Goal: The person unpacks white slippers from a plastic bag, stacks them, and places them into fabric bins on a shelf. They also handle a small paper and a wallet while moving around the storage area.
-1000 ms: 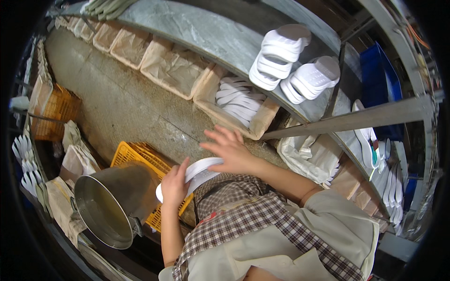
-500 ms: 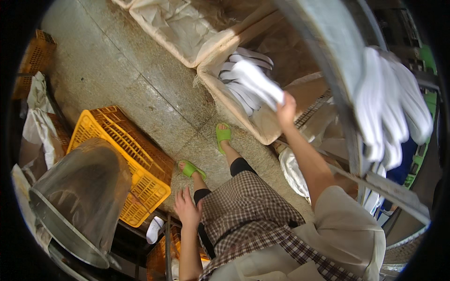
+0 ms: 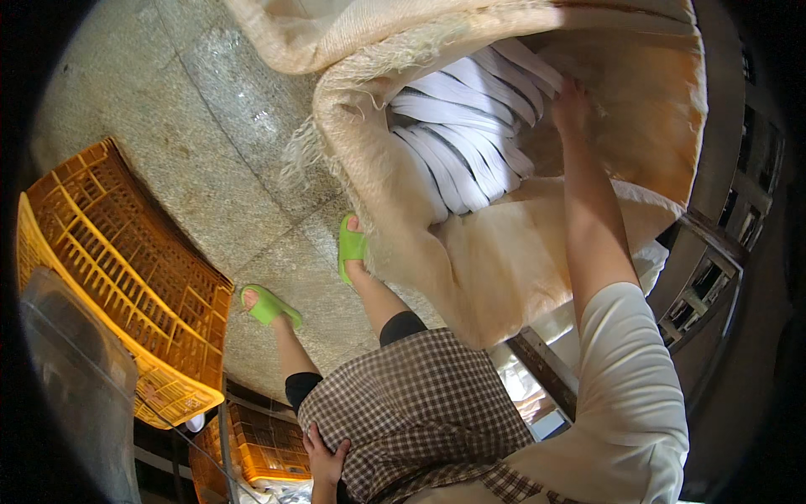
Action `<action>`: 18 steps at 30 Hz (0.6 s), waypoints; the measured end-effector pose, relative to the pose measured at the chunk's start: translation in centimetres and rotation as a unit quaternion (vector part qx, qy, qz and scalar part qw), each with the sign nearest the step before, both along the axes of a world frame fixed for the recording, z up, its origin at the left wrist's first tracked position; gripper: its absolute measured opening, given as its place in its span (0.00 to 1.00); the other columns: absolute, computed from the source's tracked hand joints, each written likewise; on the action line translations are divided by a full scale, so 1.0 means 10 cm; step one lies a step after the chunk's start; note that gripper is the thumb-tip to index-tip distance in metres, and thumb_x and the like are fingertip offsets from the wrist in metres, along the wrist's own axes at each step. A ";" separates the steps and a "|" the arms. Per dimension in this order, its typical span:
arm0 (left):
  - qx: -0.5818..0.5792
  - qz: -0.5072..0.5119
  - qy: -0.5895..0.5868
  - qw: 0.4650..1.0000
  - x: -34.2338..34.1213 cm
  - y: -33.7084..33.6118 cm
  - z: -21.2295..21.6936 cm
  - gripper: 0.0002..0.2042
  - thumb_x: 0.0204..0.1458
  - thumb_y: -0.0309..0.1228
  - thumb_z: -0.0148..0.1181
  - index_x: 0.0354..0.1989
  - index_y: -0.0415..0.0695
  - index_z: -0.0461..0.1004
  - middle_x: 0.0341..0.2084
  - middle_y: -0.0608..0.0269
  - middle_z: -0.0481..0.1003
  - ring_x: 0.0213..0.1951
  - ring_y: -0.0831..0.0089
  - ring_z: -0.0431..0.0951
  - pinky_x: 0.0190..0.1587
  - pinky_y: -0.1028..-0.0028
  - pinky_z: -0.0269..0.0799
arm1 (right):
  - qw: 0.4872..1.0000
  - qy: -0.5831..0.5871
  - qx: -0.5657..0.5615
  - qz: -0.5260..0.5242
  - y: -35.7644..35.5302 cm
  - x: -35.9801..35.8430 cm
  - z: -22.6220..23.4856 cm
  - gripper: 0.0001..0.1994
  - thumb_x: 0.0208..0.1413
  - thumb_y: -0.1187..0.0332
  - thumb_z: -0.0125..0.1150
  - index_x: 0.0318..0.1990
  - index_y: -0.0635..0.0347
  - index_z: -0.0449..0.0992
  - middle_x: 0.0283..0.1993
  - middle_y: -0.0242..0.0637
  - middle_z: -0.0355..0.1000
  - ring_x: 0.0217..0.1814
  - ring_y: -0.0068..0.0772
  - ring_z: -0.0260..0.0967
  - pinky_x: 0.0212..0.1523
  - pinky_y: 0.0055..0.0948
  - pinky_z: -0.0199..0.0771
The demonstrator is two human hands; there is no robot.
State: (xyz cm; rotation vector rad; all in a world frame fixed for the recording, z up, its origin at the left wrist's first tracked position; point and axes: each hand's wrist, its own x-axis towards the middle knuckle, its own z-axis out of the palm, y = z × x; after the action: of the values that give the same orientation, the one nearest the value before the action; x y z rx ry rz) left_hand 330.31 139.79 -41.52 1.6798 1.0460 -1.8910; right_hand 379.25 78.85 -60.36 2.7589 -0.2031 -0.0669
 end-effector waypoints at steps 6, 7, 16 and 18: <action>0.004 -0.033 0.002 0.999 0.07 -0.16 -0.09 0.46 0.40 0.47 0.65 0.65 0.50 0.44 0.63 0.40 0.40 0.59 0.40 0.54 0.55 0.56 0.61 | 0.968 0.160 0.041 -0.187 -0.32 0.03 -0.42 0.30 0.52 0.56 0.54 0.62 0.52 0.56 0.58 0.49 0.59 0.59 0.52 0.59 0.56 0.49 0.60; 0.004 -0.034 0.003 0.999 0.09 -0.17 -0.09 0.46 0.40 0.47 0.66 0.66 0.50 0.44 0.63 0.40 0.40 0.59 0.40 0.54 0.55 0.56 0.61 | 0.965 0.147 0.078 -0.203 -0.38 0.05 -0.46 0.31 0.51 0.56 0.55 0.63 0.51 0.55 0.59 0.49 0.58 0.59 0.53 0.58 0.55 0.51 0.60; 0.007 -0.053 -0.058 0.997 0.14 -0.26 -0.10 0.39 0.46 0.42 0.62 0.65 0.51 0.48 0.62 0.37 0.43 0.59 0.39 0.55 0.55 0.57 0.60 | 0.943 0.322 -0.083 0.035 -0.15 0.35 -0.81 0.33 0.54 0.43 0.42 0.64 0.44 0.47 0.68 0.49 0.44 0.68 0.56 0.42 0.60 0.53 0.51; 0.023 -0.069 -0.032 0.997 0.10 -0.26 -0.05 0.32 0.50 0.39 0.57 0.64 0.53 0.53 0.62 0.37 0.44 0.58 0.39 0.56 0.55 0.58 0.61 | 0.964 0.262 0.014 -0.032 -0.02 0.41 -0.62 0.36 0.55 0.42 0.42 0.65 0.55 0.46 0.68 0.52 0.43 0.68 0.57 0.41 0.62 0.51 0.49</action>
State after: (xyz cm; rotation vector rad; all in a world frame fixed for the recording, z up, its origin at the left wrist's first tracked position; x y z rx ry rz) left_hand 331.28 137.24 -41.99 1.8704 0.9787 -1.8969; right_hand 383.33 78.68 -66.54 2.6481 -0.1447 -0.8083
